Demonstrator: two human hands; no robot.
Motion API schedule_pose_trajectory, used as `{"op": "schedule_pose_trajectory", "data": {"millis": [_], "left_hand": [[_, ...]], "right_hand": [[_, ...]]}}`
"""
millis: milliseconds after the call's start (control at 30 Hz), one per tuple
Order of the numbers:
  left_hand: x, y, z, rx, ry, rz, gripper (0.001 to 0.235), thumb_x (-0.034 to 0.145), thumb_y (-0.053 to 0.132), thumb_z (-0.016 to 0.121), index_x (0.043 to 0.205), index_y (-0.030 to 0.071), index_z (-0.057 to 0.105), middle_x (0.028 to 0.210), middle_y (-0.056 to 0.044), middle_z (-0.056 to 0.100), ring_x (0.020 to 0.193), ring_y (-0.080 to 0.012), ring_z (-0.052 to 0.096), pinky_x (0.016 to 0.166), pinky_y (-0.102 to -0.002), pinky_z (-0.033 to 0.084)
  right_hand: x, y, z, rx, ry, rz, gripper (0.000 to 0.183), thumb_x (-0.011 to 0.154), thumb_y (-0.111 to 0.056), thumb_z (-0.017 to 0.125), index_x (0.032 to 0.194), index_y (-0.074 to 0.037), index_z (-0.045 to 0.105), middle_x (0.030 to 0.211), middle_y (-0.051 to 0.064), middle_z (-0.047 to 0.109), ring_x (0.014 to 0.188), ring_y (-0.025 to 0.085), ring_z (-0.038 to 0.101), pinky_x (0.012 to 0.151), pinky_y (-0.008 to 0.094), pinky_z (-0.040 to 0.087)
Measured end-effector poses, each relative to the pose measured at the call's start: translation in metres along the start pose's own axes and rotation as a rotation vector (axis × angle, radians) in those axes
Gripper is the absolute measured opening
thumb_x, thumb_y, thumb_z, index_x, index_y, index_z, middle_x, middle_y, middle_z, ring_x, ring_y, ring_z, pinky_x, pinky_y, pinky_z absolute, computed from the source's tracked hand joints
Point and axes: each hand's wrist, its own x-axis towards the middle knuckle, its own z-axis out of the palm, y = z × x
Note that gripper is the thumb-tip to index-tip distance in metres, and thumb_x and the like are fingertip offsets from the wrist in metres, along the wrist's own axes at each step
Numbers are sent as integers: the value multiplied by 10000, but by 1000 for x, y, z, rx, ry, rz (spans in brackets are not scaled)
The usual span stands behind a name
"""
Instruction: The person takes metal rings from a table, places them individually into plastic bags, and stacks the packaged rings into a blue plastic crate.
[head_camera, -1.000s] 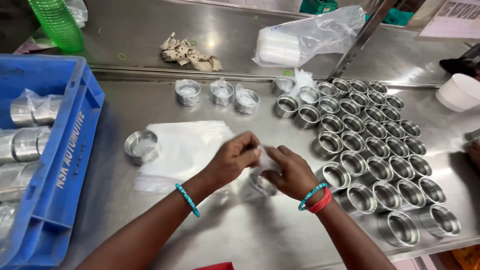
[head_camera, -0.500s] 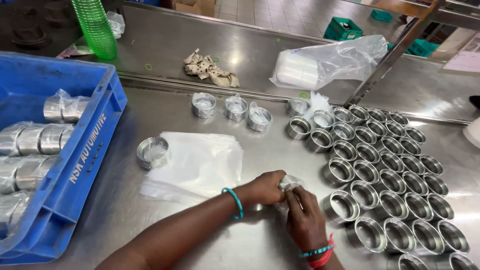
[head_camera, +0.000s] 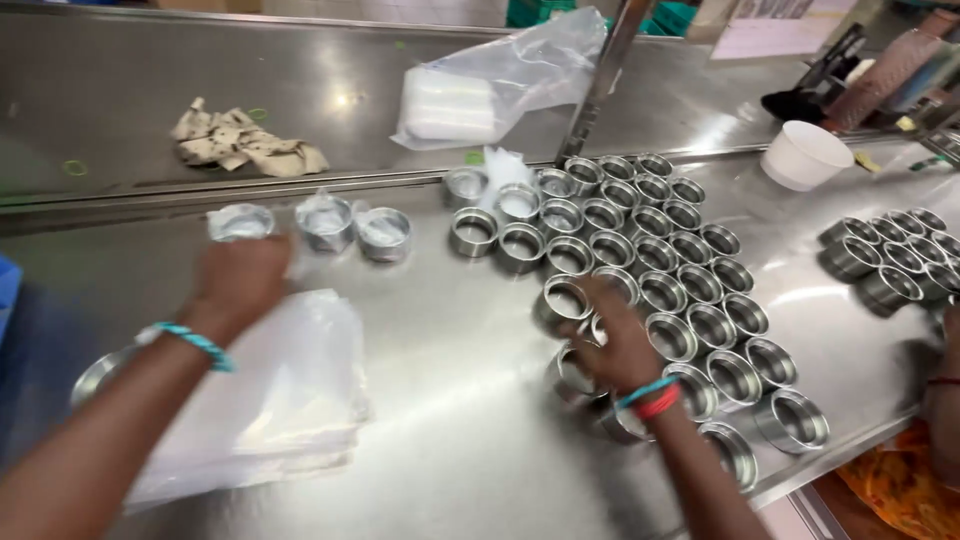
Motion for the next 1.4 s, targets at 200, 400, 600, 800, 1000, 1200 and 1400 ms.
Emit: {"op": "schedule_pose_trajectory", "data": {"millis": [200,400,600,800,1000,1200,1400], "left_hand": [[-23,-83,24,500,167,-274,259,820,153,691,1074,105,678,1114,-120,748,953,-337,743,708,-488,583],[-7,-73,0,234,-38,-511,655,755,230,754,1342,37,538,1508,-210,474,1329,-456,481,916,-622,493],[-48,14,-30,86,102,-492,360,1077,209,508,1358,10,612,1158,-249,731,1099,-436,675,1033,-641,447],[-110,113,-67,-276,-224,-284,521,808,522,783,1052,72,690,1096,-149,705,1022,-356,688,836,-491,560],[-105,101,-11,-293,-234,-248,418,812,434,779,1011,71,729,1035,-178,725,991,-370,701,857,-484,554],[-103,67,12,-589,-56,-107,177,903,178,654,908,39,763,964,-202,738,929,-398,701,852,-487,545],[-111,80,-15,-620,-66,-254,155,832,200,694,894,77,765,907,-150,759,895,-340,724,820,-458,563]], "right_hand": [[14,108,-28,-618,-242,386,800,806,-766,543,1531,-464,395,1687,91,175,1487,521,107,1129,718,201],[16,57,-9,-602,-428,591,834,738,-912,456,1497,-574,387,1704,83,185,1552,545,-2,1175,707,215],[20,-19,41,-576,-436,569,888,692,-927,465,1508,-617,309,1696,162,104,1537,504,22,1140,731,220],[28,-90,87,-532,-446,607,804,806,-885,353,1547,-594,244,1701,199,26,1524,549,-28,1141,760,151],[-10,-144,111,-570,-395,208,837,888,-786,382,1591,-378,186,1696,210,-77,1549,495,-115,1083,773,-26],[-59,-191,100,-526,-702,136,1013,858,-803,500,1654,-298,129,1688,239,-162,1508,446,-136,1139,705,-67],[-71,-164,107,-60,-686,-166,1135,642,-513,949,1581,-203,393,1660,299,96,1510,524,177,1107,523,386]]}}
